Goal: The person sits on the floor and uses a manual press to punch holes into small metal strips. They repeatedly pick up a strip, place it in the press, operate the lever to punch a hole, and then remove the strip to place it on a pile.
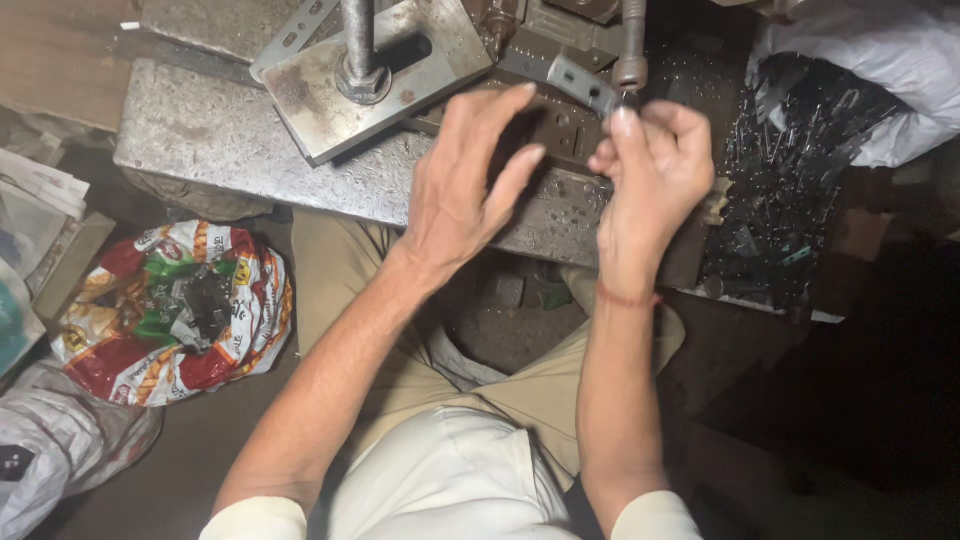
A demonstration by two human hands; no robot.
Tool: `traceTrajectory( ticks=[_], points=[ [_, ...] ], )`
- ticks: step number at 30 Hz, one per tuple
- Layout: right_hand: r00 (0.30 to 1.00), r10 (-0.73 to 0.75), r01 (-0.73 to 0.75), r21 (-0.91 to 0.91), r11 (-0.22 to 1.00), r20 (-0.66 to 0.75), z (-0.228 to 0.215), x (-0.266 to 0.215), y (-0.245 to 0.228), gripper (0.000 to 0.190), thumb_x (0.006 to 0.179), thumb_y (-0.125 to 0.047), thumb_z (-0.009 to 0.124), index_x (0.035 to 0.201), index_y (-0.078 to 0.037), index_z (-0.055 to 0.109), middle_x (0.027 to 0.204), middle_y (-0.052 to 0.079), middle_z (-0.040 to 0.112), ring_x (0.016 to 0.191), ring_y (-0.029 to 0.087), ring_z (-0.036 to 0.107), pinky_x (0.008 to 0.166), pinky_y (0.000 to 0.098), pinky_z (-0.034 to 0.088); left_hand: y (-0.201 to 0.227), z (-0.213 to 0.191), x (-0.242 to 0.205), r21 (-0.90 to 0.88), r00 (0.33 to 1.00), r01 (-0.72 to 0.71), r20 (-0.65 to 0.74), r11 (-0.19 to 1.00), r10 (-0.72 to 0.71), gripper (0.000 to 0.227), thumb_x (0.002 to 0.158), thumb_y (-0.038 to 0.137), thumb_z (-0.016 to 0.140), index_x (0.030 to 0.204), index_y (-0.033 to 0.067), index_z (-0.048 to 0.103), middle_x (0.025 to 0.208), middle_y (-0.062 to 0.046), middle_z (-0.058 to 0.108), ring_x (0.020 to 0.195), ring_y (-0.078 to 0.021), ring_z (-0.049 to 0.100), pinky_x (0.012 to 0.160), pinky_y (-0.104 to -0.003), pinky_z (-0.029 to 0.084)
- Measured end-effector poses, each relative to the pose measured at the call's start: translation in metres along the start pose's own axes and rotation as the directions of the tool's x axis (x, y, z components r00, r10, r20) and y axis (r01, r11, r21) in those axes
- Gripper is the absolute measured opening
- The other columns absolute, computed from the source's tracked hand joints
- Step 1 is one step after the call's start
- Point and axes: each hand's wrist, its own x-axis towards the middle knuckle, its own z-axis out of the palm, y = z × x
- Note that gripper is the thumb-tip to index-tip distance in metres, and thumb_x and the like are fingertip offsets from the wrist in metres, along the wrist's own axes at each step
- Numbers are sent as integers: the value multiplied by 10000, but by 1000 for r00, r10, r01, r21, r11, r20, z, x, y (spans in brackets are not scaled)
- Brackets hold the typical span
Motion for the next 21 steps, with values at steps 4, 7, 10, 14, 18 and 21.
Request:
traceTrajectory(
  ticks=[4, 7, 10, 14, 18, 21],
  points=[
    [999, 26, -27, 25, 999, 29, 17, 35, 11, 210, 936, 20, 786, 1011, 4, 590, 886, 138, 734, 669, 137, 680, 563, 255, 581, -12, -2, -7, 137, 1000, -21, 10, 990, 19, 439, 1030, 112, 741, 1418, 91, 539, 1256, -131, 595, 1034, -298, 686, 830, -390, 579],
    [999, 1, 0, -20, 1000, 44, 23, 44, 17, 218, 932, 4, 815, 966, 4, 600, 862, 134, 743, 649, 129, 682, 545, 252, 582, -15, -2, -10, 117, 1000, -13, 28, 993, 10, 425, 1033, 97, 730, 1412, 83, 539, 1240, -126, 597, 1040, -308, 685, 836, -399, 574],
    [997, -55, 58, -63, 996, 46, 27, 49, 23, 211, 939, -1, 830, 954, 19, 620, 830, 122, 742, 622, 120, 675, 522, 250, 578, -16, -2, -10, 86, 999, 10, 37, 996, -13, 419, 1038, 91, 716, 1413, 79, 531, 1236, -133, 595, 1041, -310, 683, 835, -398, 575],
    [975, -196, 216, -268, 939, 100, 29, 50, 29, 130, 1008, -7, 842, 1042, 65, 740, 809, 103, 732, 627, 108, 675, 514, 246, 565, -16, -3, -9, 58, 999, 42, 31, 997, -43, 420, 1052, 96, 706, 1426, 77, 517, 1239, -138, 594, 1041, -310, 682, 841, -395, 580],
    [971, -226, 238, -250, 938, 76, 35, 43, 27, 217, 970, -8, 826, 1136, 66, 709, 749, 65, 666, 566, 79, 613, 450, 226, 481, -17, -2, -8, 51, 995, 92, 36, 994, -94, 424, 1045, 100, 704, 1425, 67, 521, 1206, -144, 601, 979, -308, 680, 807, -401, 576],
    [951, -301, 308, -300, 903, 72, 41, 37, 25, 203, 959, -18, 823, 1090, 41, 679, 736, 55, 672, 557, 65, 617, 440, 209, 471, -17, -2, -9, 44, 996, 84, 15, 995, -85, 423, 1047, 99, 703, 1426, 68, 517, 1196, -142, 598, 976, -311, 680, 797, -398, 576]
  ],
)
